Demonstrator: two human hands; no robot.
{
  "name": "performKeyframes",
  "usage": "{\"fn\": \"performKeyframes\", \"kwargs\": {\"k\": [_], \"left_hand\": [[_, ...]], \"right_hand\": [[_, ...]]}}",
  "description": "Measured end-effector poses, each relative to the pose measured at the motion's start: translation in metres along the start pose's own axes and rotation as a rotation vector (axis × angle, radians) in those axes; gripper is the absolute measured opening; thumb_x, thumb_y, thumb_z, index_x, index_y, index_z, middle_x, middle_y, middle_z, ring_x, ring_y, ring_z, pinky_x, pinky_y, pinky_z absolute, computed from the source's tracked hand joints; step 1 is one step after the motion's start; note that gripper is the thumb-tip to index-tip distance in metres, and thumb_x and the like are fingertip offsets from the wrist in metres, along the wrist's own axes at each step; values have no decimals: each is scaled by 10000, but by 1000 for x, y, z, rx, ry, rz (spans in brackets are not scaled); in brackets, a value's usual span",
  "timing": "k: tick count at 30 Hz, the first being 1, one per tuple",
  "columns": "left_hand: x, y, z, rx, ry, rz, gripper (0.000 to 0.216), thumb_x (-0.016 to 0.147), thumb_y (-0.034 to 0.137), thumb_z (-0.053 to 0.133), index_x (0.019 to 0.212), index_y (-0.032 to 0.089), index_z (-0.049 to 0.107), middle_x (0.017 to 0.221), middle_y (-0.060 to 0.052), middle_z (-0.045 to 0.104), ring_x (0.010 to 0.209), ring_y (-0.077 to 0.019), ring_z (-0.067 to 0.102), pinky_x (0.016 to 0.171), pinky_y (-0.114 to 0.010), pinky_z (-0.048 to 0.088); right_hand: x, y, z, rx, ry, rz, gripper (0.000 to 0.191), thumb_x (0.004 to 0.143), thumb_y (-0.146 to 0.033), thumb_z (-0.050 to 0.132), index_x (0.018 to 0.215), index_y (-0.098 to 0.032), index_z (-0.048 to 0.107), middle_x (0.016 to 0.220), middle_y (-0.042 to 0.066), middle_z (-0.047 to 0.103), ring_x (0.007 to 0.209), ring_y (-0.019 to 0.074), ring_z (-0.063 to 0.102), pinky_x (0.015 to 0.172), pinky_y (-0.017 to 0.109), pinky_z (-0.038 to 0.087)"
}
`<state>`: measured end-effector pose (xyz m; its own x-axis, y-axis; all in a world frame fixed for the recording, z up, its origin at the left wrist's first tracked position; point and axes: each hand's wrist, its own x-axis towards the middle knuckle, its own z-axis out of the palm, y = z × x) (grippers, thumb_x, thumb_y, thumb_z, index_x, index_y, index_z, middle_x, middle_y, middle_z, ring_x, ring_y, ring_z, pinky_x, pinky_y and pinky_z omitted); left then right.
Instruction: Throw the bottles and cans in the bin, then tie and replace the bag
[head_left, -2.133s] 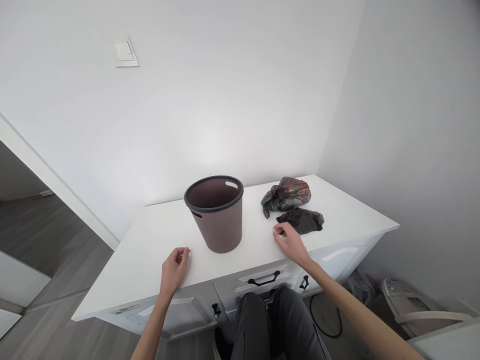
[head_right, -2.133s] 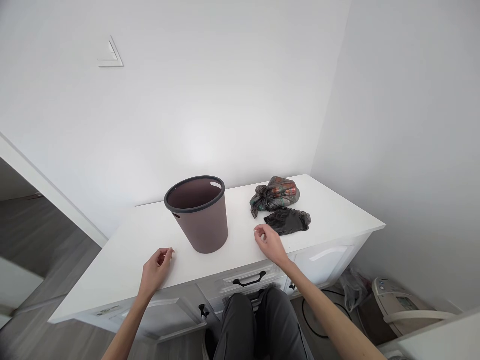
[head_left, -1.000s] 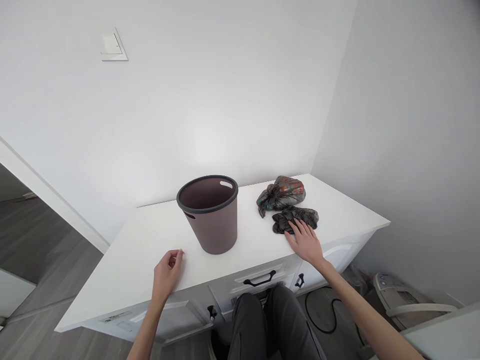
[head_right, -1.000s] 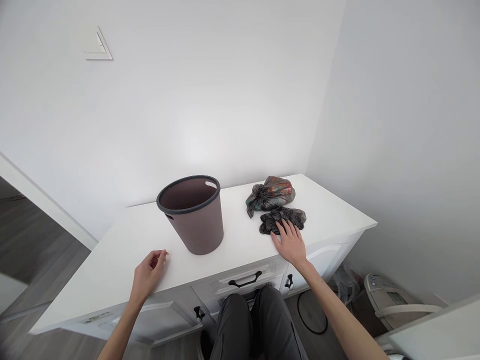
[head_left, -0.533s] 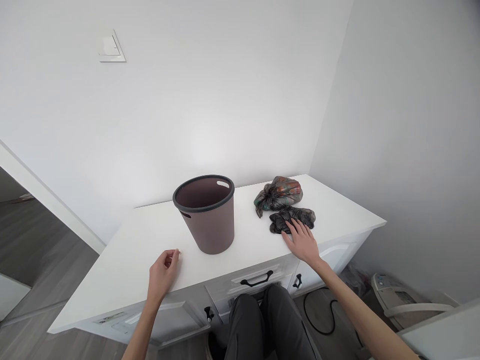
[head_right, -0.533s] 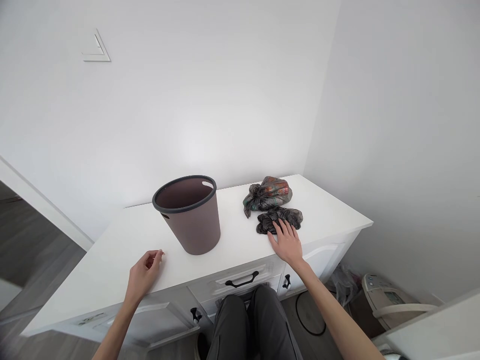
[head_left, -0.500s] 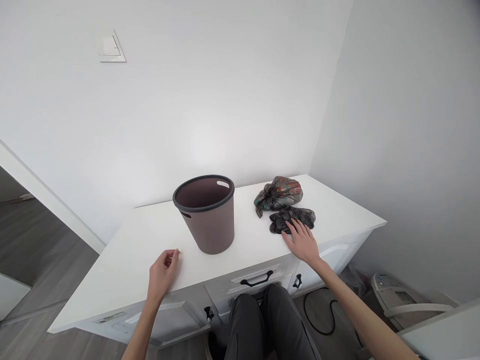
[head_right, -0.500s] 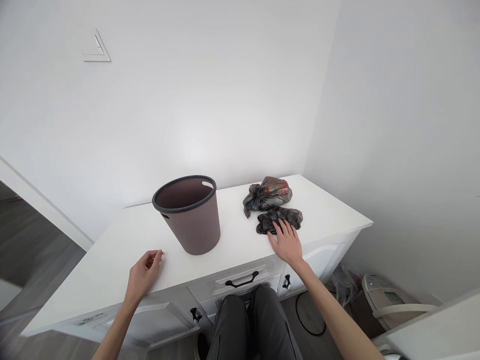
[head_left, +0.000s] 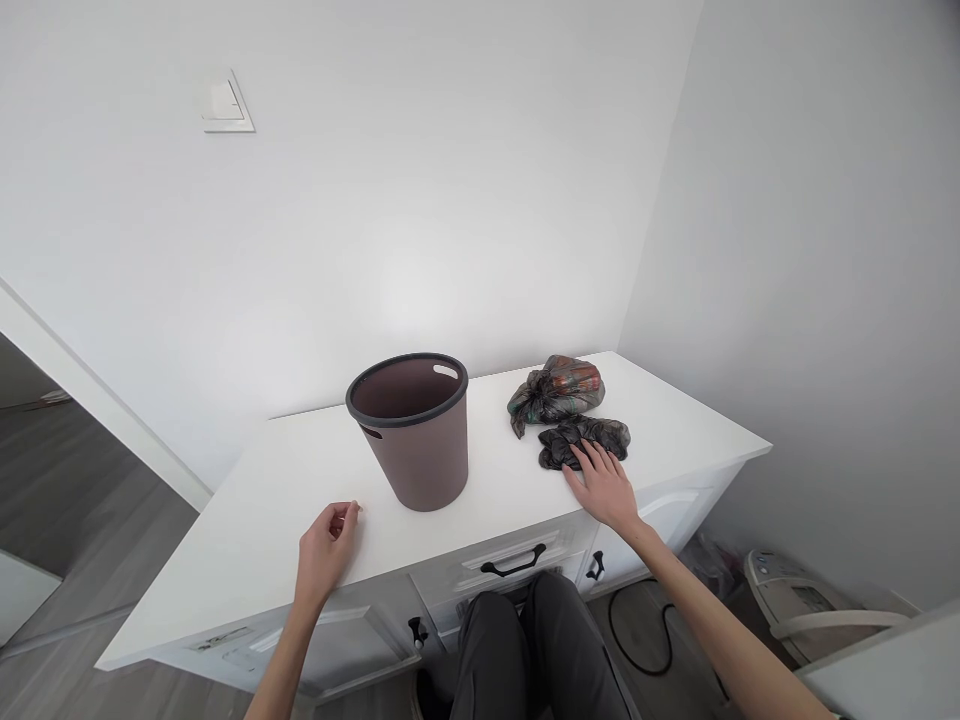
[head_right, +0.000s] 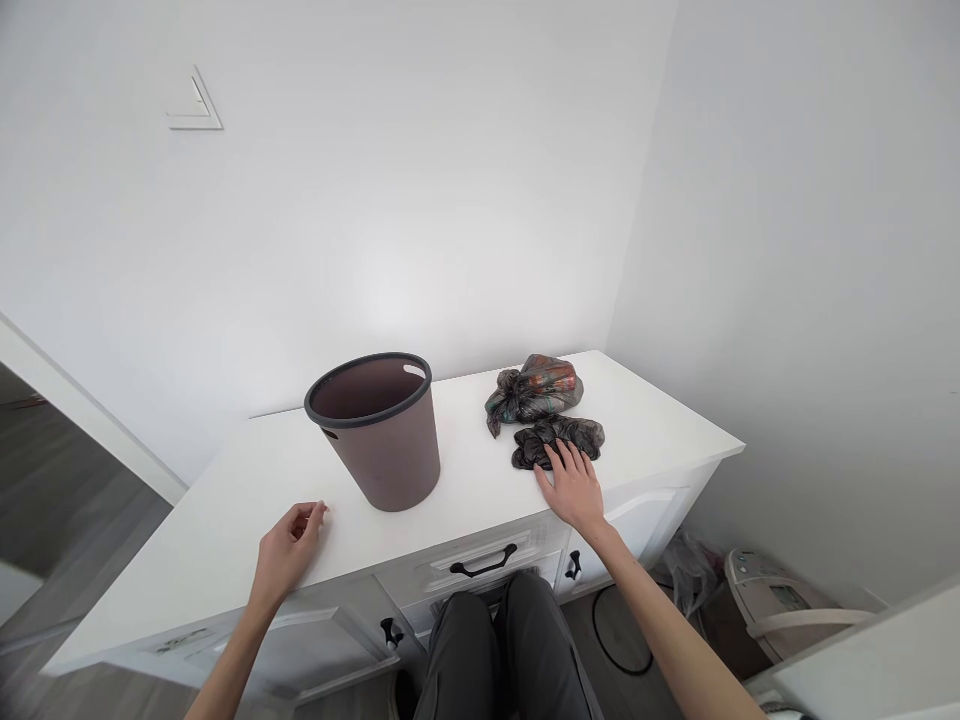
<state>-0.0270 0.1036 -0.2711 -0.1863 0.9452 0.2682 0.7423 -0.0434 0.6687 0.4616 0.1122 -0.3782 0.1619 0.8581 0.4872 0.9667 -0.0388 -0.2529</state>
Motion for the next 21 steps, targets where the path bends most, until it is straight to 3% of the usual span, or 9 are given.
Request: {"fn": "performKeyframes", "kwargs": {"k": [21], "left_hand": [[-3, 7, -10, -21, -19, 19, 468, 893, 644, 486, 888, 220, 686, 761, -29, 703, 665, -206, 607, 700, -331, 487]], "right_hand": [[-2, -13, -7, -85, 1, 2, 601, 1041, -500, 367, 1474, -155, 600, 1573, 121, 529, 1477, 333, 454, 1238, 498, 322]]}}
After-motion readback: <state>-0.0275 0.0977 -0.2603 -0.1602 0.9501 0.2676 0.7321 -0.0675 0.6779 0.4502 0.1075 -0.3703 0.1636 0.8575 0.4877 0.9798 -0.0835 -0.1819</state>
